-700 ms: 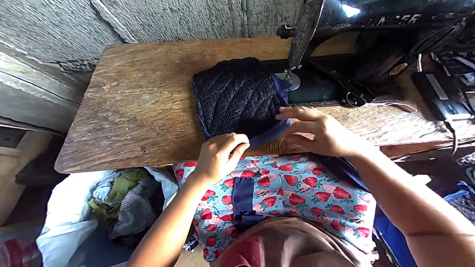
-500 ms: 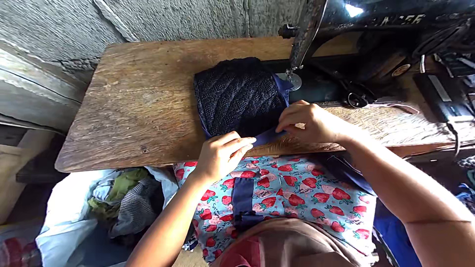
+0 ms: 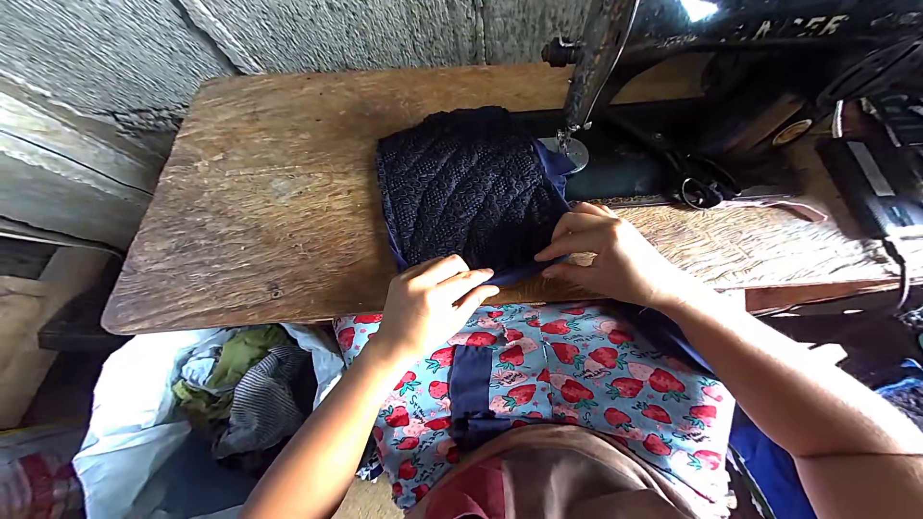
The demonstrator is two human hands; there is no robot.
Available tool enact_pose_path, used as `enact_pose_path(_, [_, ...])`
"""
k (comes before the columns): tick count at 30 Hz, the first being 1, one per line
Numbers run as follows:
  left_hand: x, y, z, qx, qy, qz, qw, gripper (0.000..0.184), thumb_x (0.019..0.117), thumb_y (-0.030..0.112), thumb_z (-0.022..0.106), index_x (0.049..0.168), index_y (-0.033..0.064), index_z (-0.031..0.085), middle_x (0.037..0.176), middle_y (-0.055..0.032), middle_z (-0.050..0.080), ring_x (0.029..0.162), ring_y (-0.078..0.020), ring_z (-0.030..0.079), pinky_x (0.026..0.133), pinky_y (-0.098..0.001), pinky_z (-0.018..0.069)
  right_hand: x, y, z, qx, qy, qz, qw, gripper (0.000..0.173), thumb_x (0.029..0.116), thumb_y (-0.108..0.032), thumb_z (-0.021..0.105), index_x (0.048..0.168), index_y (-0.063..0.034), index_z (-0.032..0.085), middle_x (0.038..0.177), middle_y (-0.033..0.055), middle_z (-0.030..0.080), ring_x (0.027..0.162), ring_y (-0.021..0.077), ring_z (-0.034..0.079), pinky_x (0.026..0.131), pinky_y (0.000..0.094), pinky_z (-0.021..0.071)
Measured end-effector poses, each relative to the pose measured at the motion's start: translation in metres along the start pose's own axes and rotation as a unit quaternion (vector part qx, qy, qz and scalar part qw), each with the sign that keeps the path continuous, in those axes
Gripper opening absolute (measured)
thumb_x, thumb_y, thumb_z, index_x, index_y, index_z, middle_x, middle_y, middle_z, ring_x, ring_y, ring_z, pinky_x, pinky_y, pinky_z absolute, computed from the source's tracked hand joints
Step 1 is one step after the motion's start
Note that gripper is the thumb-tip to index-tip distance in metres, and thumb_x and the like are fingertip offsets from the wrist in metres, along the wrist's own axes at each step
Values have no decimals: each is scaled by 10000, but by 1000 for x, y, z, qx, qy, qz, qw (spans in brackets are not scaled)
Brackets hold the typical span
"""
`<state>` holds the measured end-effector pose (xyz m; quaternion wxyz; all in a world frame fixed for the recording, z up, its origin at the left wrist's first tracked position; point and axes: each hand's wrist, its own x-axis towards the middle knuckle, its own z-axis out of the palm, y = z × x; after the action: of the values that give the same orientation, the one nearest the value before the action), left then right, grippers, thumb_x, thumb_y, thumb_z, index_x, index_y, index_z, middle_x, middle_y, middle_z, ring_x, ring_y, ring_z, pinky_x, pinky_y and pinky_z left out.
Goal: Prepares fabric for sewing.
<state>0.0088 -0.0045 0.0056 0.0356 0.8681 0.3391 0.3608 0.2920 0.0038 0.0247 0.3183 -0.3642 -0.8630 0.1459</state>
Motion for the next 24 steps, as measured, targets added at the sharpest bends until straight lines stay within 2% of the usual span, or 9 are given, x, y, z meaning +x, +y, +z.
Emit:
enact_pose_path(4, [0, 0, 0, -27, 5, 30, 999, 164, 950, 200, 719, 974, 71, 818, 960, -112, 696, 876, -144, 654, 814, -213, 536, -3, -4, 3, -6, 7, -25, 1000, 120, 891, -204, 724, 904, -131, 817, 1041, 41, 712, 1058, 218, 625, 940, 424, 476])
enact_pose_path(5, [0, -1, 0, -28, 6, 42, 999, 163, 952, 194, 717, 969, 66, 817, 951, -117, 696, 891, -156, 653, 830, -217, 530, -5, -4, 5, -14, 11, -44, 999, 122, 897, -186, 710, 892, -121, 813, 1079, 58, 719, 1117, 239, 625, 975, 436, 478])
enact_pose_path(7, [-3, -3, 2, -18, 11, 62, 998, 173, 959, 196, 710, 985, 61, 815, 899, -110, 701, 887, -178, 656, 823, -231, 525, -8, -1, 7, -32, 23, -82, 996, 143, 916, -165, 683, 889, -110, 811, 1054, 73, 725, 1164, 273, 617, 999, 450, 467])
enact_pose_path(10, [-6, -7, 4, 27, 36, 110, 993, 192, 965, 216, 716, 1018, 54, 805, 894, -110, 742, 872, -198, 700, 806, -259, 550, -11, 3, 9, -64, 39, -116, 990, 176, 949, -181, 663, 912, -121, 824, 964, 57, 729, 1112, 266, 631, 994, 426, 459])
enact_pose_path(13, [-10, -11, 5, 69, 50, 161, 983, 169, 982, 203, 705, 1040, 63, 779, 1039, -146, 740, 912, -222, 704, 813, -287, 559, -14, 4, 9, -88, 49, -139, 985, 190, 978, -179, 646, 948, -118, 824, 977, 62, 733, 1092, 264, 635, 990, 417, 461])
enact_pose_path(15, [-11, -12, 7, 80, 56, 165, 982, 166, 981, 199, 708, 1057, 68, 776, 1074, -156, 731, 920, -227, 702, 814, -292, 559, -14, 5, 9, -103, 60, -153, 981, 188, 986, -170, 644, 974, -110, 822, 994, 77, 731, 1082, 270, 641, 974, 410, 478])
enact_pose_path(20, [-12, -14, 9, 72, 74, 163, 981, 143, 972, 184, 718, 1027, 66, 776, 973, -134, 702, 891, -226, 671, 808, -289, 544, -12, 9, 11, -131, 56, -183, 973, 200, 1008, -201, 636, 1061, -132, 816, 1029, 76, 741, 1076, 270, 651, 996, 415, 473])
enact_pose_path(24, [-14, -15, 10, 74, 85, 181, 977, 135, 978, 185, 712, 1025, 73, 770, 919, -118, 702, 872, -225, 667, 810, -298, 536, -12, 10, 12, -122, 59, -203, 970, 191, 1001, -141, 628, 1007, -105, 815, 981, 78, 737, 1051, 266, 655, 1013, 419, 471])
